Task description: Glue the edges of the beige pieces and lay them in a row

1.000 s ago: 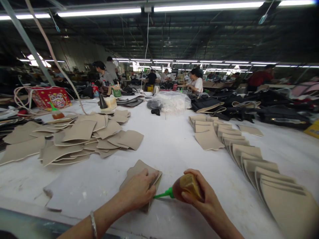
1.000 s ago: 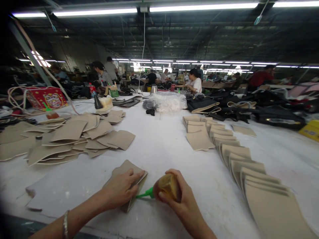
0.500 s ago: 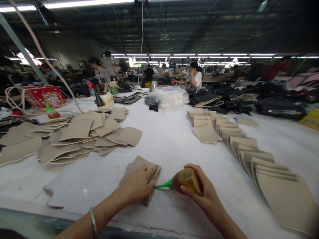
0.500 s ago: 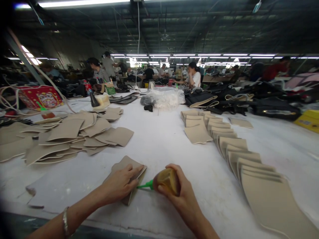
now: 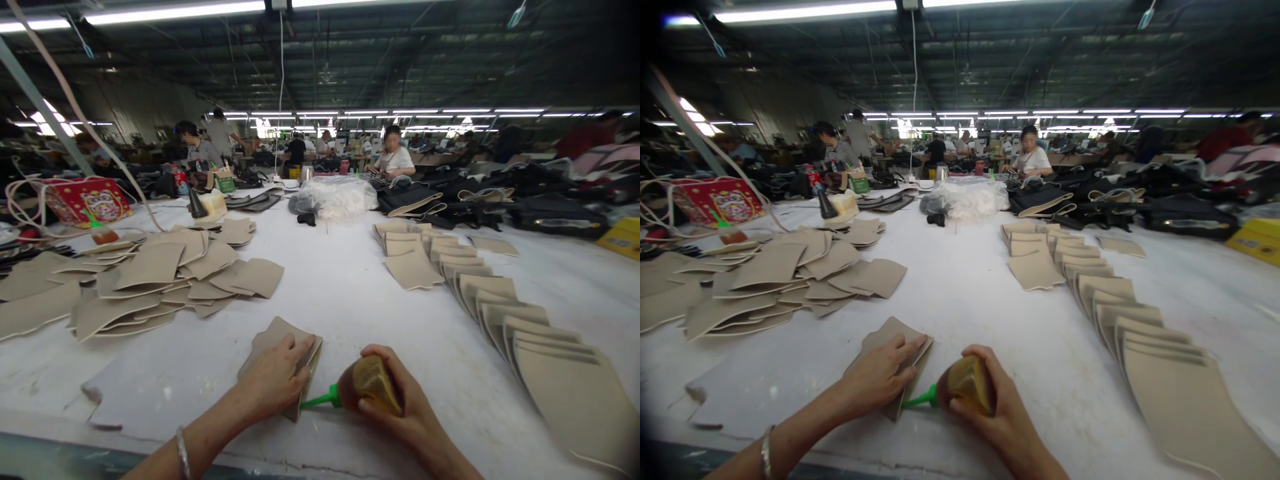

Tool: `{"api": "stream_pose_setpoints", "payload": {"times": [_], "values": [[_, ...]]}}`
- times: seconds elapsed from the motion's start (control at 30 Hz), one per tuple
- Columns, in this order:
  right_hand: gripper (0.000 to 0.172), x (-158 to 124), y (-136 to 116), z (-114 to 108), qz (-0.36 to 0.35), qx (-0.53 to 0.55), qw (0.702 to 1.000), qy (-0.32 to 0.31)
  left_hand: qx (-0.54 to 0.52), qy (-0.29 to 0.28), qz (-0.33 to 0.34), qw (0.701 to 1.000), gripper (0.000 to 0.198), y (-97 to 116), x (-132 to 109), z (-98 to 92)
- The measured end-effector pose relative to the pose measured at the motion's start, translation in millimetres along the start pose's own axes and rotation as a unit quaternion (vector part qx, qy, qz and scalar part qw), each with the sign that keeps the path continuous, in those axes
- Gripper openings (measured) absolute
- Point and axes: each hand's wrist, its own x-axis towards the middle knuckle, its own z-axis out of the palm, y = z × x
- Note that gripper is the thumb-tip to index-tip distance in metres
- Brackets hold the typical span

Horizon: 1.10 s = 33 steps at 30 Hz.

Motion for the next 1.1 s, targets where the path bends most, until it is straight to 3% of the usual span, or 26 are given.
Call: {"api": "stream_pose_setpoints", "payload": {"times": [0.17, 0.4, 0.6, 0.83, 1.0, 1.1], "values": [[0.046, 15.6, 2.3, -12.7, -0.021, -0.073, 0.993, 0.095, -0.002, -0.003, 0.0, 1.0, 0.053, 1.8, 1.2, -0.6], [0.047, 11.4, 1.9, -10.3, -0.003, -0.021, 1.0, 0.01, -0.01, -0.004, 0.001, 1.0, 0.053, 1.2, 2.2, -1.3], [0.046, 25.6, 5.9, -19.8, -0.046, -0.086, 0.99, 0.104, -0.011, -0.007, 0.005, 1.0, 0.053, 3.0, 1.8, -3.6], [0.048, 9.5, 0.3, -7.4, 0.022, -0.003, 0.999, 0.042, -0.008, -0.011, -0.006, 1.0, 0.053, -0.8, 2.4, -3.0], [0.049, 5.9, 3.2, -5.1, 0.027, -0.043, 0.995, 0.087, -0.007, -0.015, -0.013, 1.0, 0.054, -0.9, 2.5, -2.7], [0.051, 0.8, 2.3, -1.1, 0.034, -0.025, 0.997, 0.071, -0.013, -0.015, -0.013, 1.0, 0.054, 0.3, 1.5, -3.5]]}}
